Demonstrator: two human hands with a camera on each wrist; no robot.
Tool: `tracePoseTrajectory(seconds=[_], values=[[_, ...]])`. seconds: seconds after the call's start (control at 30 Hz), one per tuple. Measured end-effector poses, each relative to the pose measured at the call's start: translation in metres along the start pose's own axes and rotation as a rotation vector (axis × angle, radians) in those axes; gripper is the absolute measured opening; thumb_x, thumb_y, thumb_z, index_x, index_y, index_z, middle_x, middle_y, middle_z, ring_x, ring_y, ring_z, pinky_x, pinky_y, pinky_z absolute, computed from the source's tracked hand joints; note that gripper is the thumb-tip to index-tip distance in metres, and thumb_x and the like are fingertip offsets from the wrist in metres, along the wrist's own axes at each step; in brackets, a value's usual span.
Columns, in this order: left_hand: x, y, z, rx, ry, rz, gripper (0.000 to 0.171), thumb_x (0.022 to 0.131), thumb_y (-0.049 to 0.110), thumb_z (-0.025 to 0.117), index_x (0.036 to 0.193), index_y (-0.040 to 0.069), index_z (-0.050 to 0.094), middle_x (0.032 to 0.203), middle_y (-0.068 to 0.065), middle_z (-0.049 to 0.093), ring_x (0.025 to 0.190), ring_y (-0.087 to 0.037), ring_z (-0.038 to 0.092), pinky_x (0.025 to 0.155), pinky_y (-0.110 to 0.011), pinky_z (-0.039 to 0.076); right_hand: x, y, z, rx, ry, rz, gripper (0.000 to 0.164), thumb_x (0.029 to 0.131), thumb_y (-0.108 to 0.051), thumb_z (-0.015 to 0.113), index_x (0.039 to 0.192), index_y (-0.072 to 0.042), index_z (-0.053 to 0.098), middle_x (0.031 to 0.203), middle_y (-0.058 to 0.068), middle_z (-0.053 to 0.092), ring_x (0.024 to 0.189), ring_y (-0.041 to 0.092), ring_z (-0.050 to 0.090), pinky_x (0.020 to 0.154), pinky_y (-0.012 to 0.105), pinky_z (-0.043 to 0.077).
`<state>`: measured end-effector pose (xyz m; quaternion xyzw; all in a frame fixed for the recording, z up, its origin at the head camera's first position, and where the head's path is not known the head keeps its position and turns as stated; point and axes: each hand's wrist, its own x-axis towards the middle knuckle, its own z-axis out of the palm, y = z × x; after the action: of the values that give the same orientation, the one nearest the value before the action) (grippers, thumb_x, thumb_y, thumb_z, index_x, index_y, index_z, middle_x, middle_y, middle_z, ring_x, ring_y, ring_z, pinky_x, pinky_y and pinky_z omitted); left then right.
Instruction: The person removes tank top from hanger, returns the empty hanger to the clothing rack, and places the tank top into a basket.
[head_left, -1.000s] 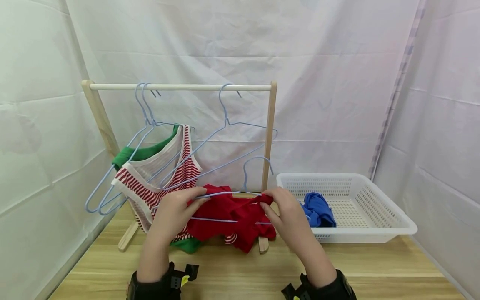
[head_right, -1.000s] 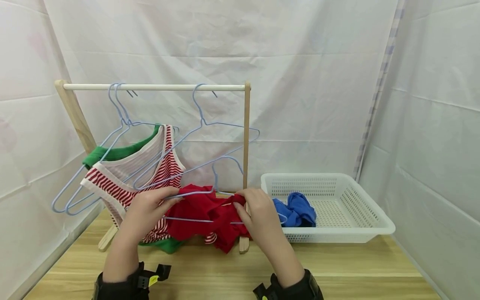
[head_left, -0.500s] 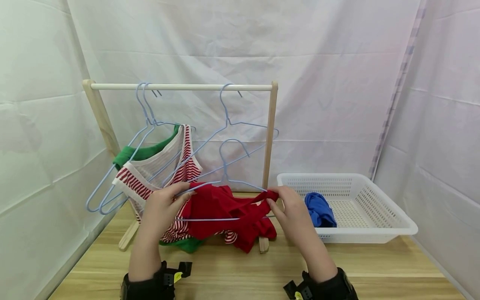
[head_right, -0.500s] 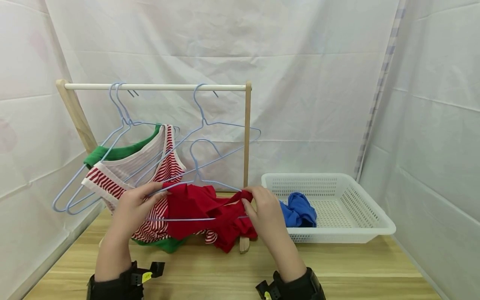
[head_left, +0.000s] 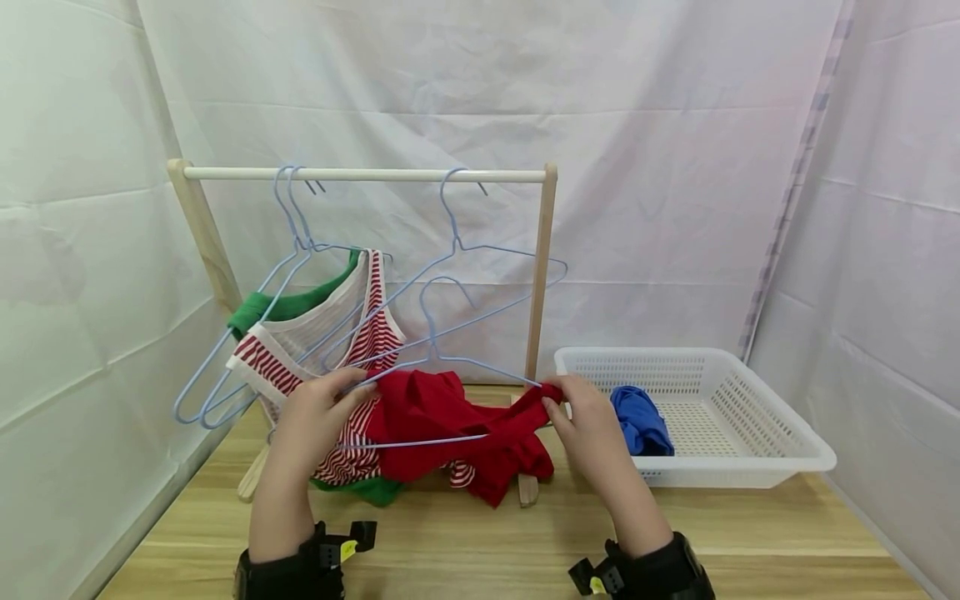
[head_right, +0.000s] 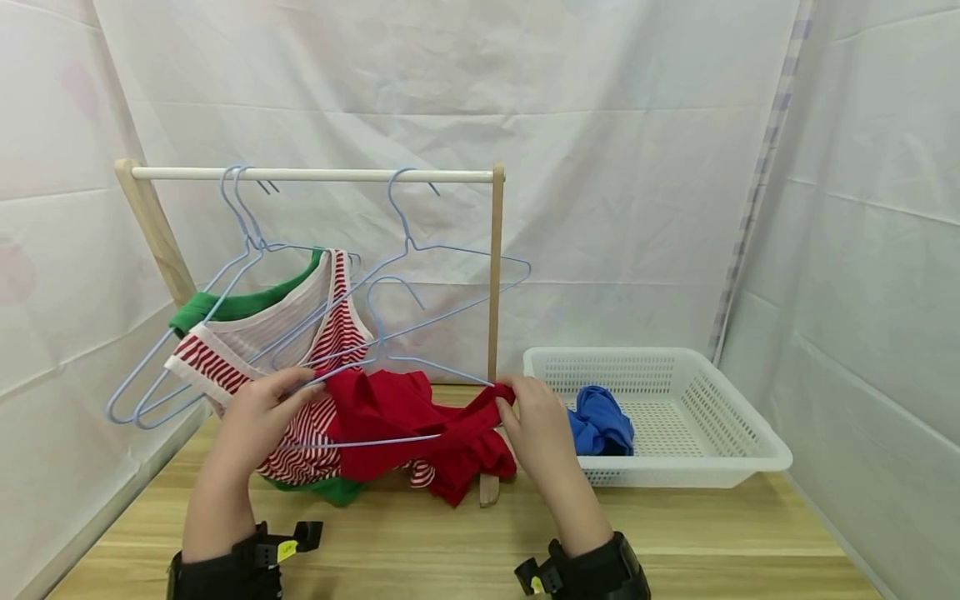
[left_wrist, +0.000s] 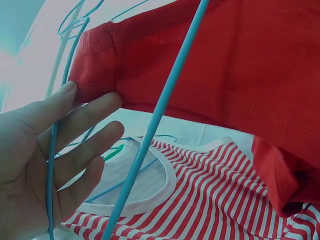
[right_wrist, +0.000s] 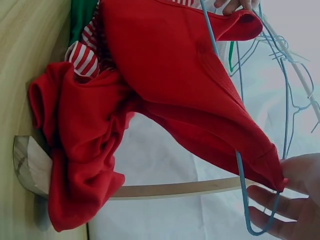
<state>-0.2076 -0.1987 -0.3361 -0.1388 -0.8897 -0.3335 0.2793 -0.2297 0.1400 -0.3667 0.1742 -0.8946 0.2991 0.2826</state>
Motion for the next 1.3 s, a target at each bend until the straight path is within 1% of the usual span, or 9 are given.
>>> tracePoseTrajectory(seconds=[0.13, 0.3, 0.5, 0.63, 0.77, 0.93, 1.07, 1.17, 1.3], values=[[0.000, -0.002, -0.002, 0.018, -0.026, -0.041, 0.017, 0.097, 0.018, 0.062, 0.109, 0.012, 0.072, 0.099, -0.007, 0.072, 0.095, -0.028, 0.065, 0.085, -0.052, 0.048, 0.000, 0.002, 0.002, -0.039, -0.039, 0.054, 0.017, 0.093, -0.012, 0.067, 0.110, -0.008, 0.067, 0.098, 0.003, 0.068, 0.092, 0.022, 0.063, 0.080, 0.044, 0.048], [0.000, -0.004, -0.005, 0.023, -0.032, -0.055, 0.018, 0.097, 0.018, 0.062, 0.112, 0.012, 0.072, 0.104, -0.009, 0.071, 0.099, -0.031, 0.064, 0.088, -0.055, 0.046, 0.001, 0.006, 0.004, -0.073, -0.098, 0.122, 0.020, 0.095, -0.014, 0.064, 0.114, -0.007, 0.067, 0.097, 0.006, 0.068, 0.092, 0.025, 0.062, 0.085, 0.048, 0.043], [-0.002, -0.007, -0.009, 0.022, -0.028, -0.070, 0.019, 0.098, 0.018, 0.061, 0.113, 0.011, 0.071, 0.107, -0.011, 0.071, 0.102, -0.032, 0.064, 0.089, -0.056, 0.045, 0.002, 0.013, 0.007, -0.106, -0.110, 0.171, 0.022, 0.095, -0.014, 0.064, 0.115, -0.006, 0.067, 0.100, 0.009, 0.069, 0.096, 0.028, 0.063, 0.086, 0.052, 0.044], [-0.004, -0.008, -0.012, -0.003, -0.025, -0.055, 0.018, 0.098, 0.013, 0.060, 0.112, 0.008, 0.070, 0.102, -0.009, 0.072, 0.098, -0.030, 0.064, 0.088, -0.054, 0.047, 0.002, 0.017, 0.008, -0.121, -0.126, 0.208, 0.021, 0.095, -0.014, 0.064, 0.114, -0.006, 0.066, 0.101, 0.010, 0.070, 0.094, 0.029, 0.064, 0.082, 0.051, 0.046], [-0.007, -0.006, -0.017, -0.035, -0.026, -0.028, 0.017, 0.098, 0.011, 0.059, 0.110, 0.007, 0.071, 0.099, -0.006, 0.072, 0.094, -0.025, 0.064, 0.086, -0.051, 0.047, 0.001, 0.019, 0.007, -0.117, -0.155, 0.239, 0.021, 0.095, -0.014, 0.063, 0.115, -0.006, 0.065, 0.101, 0.010, 0.070, 0.090, 0.028, 0.064, 0.078, 0.048, 0.047], [-0.010, 0.000, -0.022, -0.030, -0.011, -0.016, 0.017, 0.097, 0.013, 0.061, 0.110, 0.011, 0.071, 0.099, -0.002, 0.072, 0.092, -0.022, 0.064, 0.083, -0.048, 0.047, 0.001, 0.021, 0.007, -0.147, -0.178, 0.240, 0.022, 0.095, -0.013, 0.063, 0.116, -0.006, 0.065, 0.101, 0.010, 0.070, 0.090, 0.028, 0.065, 0.077, 0.049, 0.048], [-0.012, 0.004, -0.025, -0.037, -0.011, -0.046, 0.018, 0.098, 0.013, 0.060, 0.112, 0.011, 0.071, 0.097, -0.001, 0.073, 0.091, -0.020, 0.063, 0.081, -0.046, 0.047, 0.001, 0.023, 0.006, -0.226, -0.182, 0.222, 0.024, 0.094, -0.014, 0.064, 0.116, -0.006, 0.065, 0.097, 0.009, 0.070, 0.086, 0.028, 0.064, 0.073, 0.049, 0.048], [-0.013, 0.007, -0.026, -0.036, -0.003, -0.051, 0.018, 0.097, 0.014, 0.061, 0.113, 0.011, 0.071, 0.097, -0.001, 0.073, 0.089, -0.019, 0.061, 0.080, -0.045, 0.046, 0.001, 0.021, 0.003, -0.266, -0.168, 0.204, 0.028, 0.092, -0.014, 0.065, 0.118, -0.005, 0.065, 0.098, 0.010, 0.069, 0.089, 0.029, 0.064, 0.073, 0.050, 0.048], [-0.013, 0.009, -0.025, -0.012, 0.028, -0.020, 0.017, 0.096, 0.012, 0.063, 0.111, 0.012, 0.072, 0.095, 0.000, 0.073, 0.086, -0.017, 0.060, 0.077, -0.038, 0.046, 0.001, 0.014, -0.005, -0.259, -0.132, 0.179, 0.033, 0.091, -0.013, 0.066, 0.123, -0.004, 0.063, 0.106, 0.013, 0.069, 0.100, 0.032, 0.063, 0.081, 0.053, 0.048]])
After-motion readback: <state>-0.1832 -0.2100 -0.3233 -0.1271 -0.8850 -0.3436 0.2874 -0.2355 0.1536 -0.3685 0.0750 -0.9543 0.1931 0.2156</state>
